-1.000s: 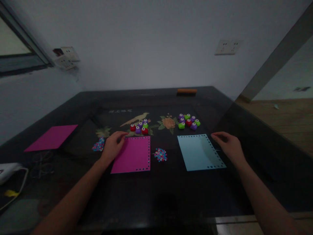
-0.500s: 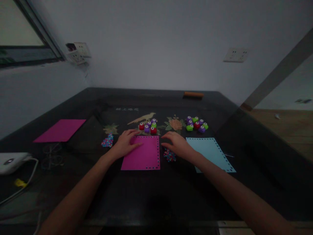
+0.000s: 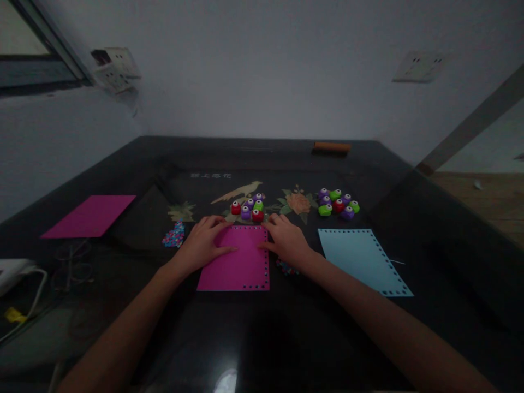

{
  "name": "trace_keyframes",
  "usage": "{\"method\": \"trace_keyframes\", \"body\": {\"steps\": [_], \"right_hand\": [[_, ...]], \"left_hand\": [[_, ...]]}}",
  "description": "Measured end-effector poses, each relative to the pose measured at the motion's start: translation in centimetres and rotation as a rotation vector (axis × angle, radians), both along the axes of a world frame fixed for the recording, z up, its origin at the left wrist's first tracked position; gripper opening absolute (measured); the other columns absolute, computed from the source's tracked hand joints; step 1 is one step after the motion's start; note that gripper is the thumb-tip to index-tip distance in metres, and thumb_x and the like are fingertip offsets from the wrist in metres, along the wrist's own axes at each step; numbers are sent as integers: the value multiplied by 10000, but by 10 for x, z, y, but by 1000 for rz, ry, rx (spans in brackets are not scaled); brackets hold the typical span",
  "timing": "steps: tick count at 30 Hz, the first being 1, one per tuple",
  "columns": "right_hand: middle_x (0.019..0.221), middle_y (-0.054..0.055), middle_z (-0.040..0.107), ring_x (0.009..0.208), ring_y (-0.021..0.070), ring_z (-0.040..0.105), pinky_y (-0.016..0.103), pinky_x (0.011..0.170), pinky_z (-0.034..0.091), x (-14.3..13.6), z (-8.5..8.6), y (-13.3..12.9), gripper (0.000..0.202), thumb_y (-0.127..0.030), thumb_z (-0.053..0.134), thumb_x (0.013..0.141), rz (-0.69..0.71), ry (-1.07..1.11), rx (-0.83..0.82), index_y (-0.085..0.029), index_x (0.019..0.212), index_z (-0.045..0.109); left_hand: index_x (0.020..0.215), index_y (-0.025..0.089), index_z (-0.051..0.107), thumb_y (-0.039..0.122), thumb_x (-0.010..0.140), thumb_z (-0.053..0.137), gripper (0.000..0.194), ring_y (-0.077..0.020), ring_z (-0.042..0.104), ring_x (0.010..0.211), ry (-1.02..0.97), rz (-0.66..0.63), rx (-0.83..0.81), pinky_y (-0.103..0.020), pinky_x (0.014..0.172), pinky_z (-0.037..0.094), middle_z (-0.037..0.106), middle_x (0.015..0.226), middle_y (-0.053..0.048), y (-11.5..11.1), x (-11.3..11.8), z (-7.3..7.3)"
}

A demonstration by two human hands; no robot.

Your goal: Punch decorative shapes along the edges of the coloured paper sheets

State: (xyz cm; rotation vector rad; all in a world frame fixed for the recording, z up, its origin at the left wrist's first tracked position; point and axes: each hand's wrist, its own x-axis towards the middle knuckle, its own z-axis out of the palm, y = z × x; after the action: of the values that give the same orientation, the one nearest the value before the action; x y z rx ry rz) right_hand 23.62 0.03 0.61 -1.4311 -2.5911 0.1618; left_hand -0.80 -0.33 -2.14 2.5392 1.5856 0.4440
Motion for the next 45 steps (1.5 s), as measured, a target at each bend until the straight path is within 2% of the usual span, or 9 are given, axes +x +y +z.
{"method": "trace_keyframes", "body": {"steps": [10,15,19,22,26,33,36,39,45], "right_hand": [[1087,102,579,1023,264,524,360,772,489,1,-3,3,459,-379,716,719,-2,57,12,-162,1106,595],[1065,94,581,992,251,533,348,751,477,1,-4,2,430,-364,722,708,-12,101,26,-164,1056,565],[1063,99,567,984,250,535,338,725,476,0,-5,2,420,-355,716,708,-24,133,22,-158,1039,547],[1064,101,557,985,251,538,335,710,478,1,-6,2,413,-364,716,706,-27,142,5,-155,1023,553],[1050,95,557,986,254,537,332,696,477,2,-10,4,399,-381,718,703,-18,143,-3,-156,998,569],[1016,97,565,937,238,542,327,706,446,3,-12,8,320,-381,707,717,-20,199,-39,-161,922,598],[877,69,597,833,206,552,307,666,420,5,-7,14,265,-405,678,740,-44,329,-139,-165,824,602],[704,24,598,664,149,545,276,598,400,10,-1,21,211,-355,663,756,-53,583,-367,-162,726,585],[599,-1,593,569,114,531,266,569,393,17,9,27,119,-222,645,741,-75,860,-714,-160,659,585]], "left_hand": [[1089,171,586,545,696,666,549,-294,496,1039,-28,-23,49,-440,893,407,550,1114,-110,-3,6,10],[1046,195,578,399,763,635,354,-262,532,1017,-136,4,-1,-409,886,427,571,1058,-75,-3,6,14],[1141,206,520,364,749,639,439,-237,593,942,-372,136,-122,-391,832,471,615,1028,-58,0,-1,16],[1139,192,515,420,695,678,525,-217,634,782,-557,226,-373,-337,675,516,655,920,-42,1,-6,20],[874,187,638,477,693,666,343,-191,632,687,-477,206,-649,-265,575,489,689,795,-20,0,-9,25],[498,171,527,538,727,594,438,-109,452,435,-357,190,-584,-209,418,329,518,466,30,-1,-11,26],[576,165,576,547,724,586,409,-121,493,474,-460,225,-641,-214,449,369,572,524,19,-2,-10,31],[656,158,617,539,725,595,388,-135,546,533,-601,269,-672,-223,493,413,630,600,-2,-6,-6,40],[719,142,632,502,722,625,361,-146,576,542,-892,364,-691,-243,504,450,667,652,-38,-13,8,42]]}}
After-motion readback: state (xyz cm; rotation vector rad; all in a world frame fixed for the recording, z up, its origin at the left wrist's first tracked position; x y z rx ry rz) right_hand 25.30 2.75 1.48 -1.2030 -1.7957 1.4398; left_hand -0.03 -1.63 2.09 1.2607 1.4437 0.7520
